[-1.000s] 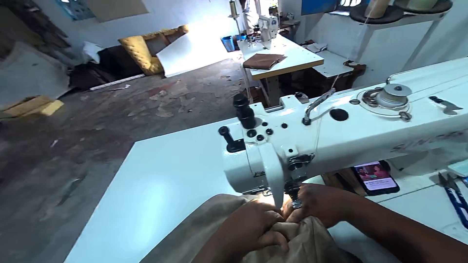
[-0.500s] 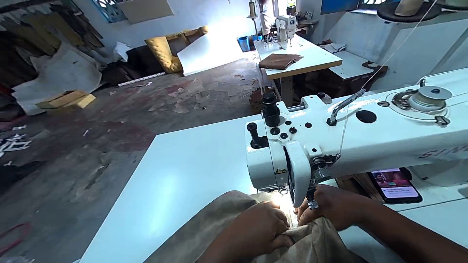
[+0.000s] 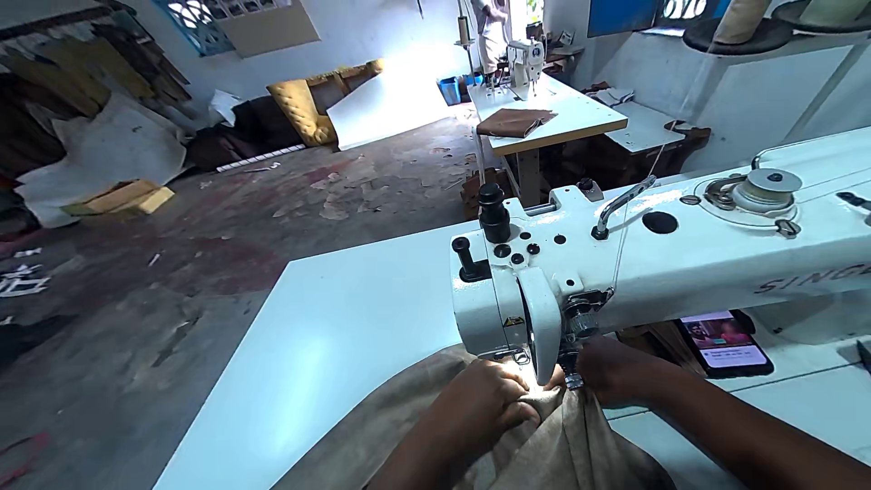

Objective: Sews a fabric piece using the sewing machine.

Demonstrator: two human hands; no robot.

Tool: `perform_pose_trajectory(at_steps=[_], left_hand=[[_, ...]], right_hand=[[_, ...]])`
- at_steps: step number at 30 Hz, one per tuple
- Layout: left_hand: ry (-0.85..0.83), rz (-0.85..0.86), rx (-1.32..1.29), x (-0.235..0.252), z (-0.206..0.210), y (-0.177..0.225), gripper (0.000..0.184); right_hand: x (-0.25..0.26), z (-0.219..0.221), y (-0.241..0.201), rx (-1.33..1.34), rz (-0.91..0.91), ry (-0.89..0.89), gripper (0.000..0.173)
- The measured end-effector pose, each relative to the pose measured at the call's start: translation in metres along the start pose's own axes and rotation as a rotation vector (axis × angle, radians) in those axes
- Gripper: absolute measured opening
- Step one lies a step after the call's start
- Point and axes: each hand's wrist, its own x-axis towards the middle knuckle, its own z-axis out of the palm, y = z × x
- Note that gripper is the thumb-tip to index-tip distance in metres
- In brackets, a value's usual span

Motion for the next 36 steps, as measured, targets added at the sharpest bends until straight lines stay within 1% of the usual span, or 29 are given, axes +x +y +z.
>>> perform_pose_trajectory(at_steps=[5, 8, 12, 14, 16, 19, 21, 24, 26, 30, 33, 34, 36], left_hand=[[0.053, 0.035, 0.001, 0.001, 0.004, -0.006, 0.041], [0.100, 0.113, 0.033, -0.003, 0.006, -0.013, 0.046], [0.267, 0.229, 0.123, -0.008, 0.017, -0.023, 0.051], [0.344, 0.261, 0.144, -0.009, 0.021, -0.026, 0.052], [0.370, 0.265, 0.127, -0.009, 0.019, -0.025, 0.053], [0.358, 0.231, 0.107, -0.008, 0.015, -0.019, 0.056], [0.368, 0.228, 0.120, -0.007, 0.015, -0.018, 0.057], [0.401, 0.237, 0.152, -0.006, 0.014, -0.018, 0.058], [0.414, 0.218, 0.144, -0.006, 0.016, -0.017, 0.059], [0.395, 0.150, 0.063, -0.008, 0.017, -0.011, 0.060], [0.247, 0.052, -0.153, -0.013, 0.015, -0.019, 0.063], [0.207, 0.024, -0.166, -0.011, 0.013, -0.019, 0.061], [0.129, 0.026, -0.178, -0.009, 0.011, -0.023, 0.054]], right_hand=[[0.000, 0.001, -0.005, 0.002, 0.051, -0.007, 0.023], [0.002, 0.005, -0.004, -0.004, -0.012, 0.053, 0.021], [0.001, 0.009, -0.010, -0.042, -0.065, 0.133, 0.021], [0.001, 0.009, -0.012, -0.049, -0.065, 0.135, 0.019], [0.001, 0.008, -0.013, -0.010, -0.038, 0.089, 0.020], [0.005, 0.010, -0.009, 0.016, 0.013, -0.001, 0.026], [0.007, 0.014, -0.005, -0.012, 0.017, 0.005, 0.030], [0.008, 0.019, -0.001, -0.061, 0.007, 0.044, 0.029], [0.007, 0.016, -0.003, -0.067, 0.018, 0.030, 0.031], [0.007, 0.017, 0.003, -0.059, 0.015, 0.008, 0.039], [0.006, 0.017, 0.004, -0.024, 0.018, 0.012, 0.039], [0.006, 0.015, 0.004, -0.024, 0.016, -0.001, 0.039], [0.006, 0.015, 0.005, -0.043, 0.002, -0.033, 0.040]])
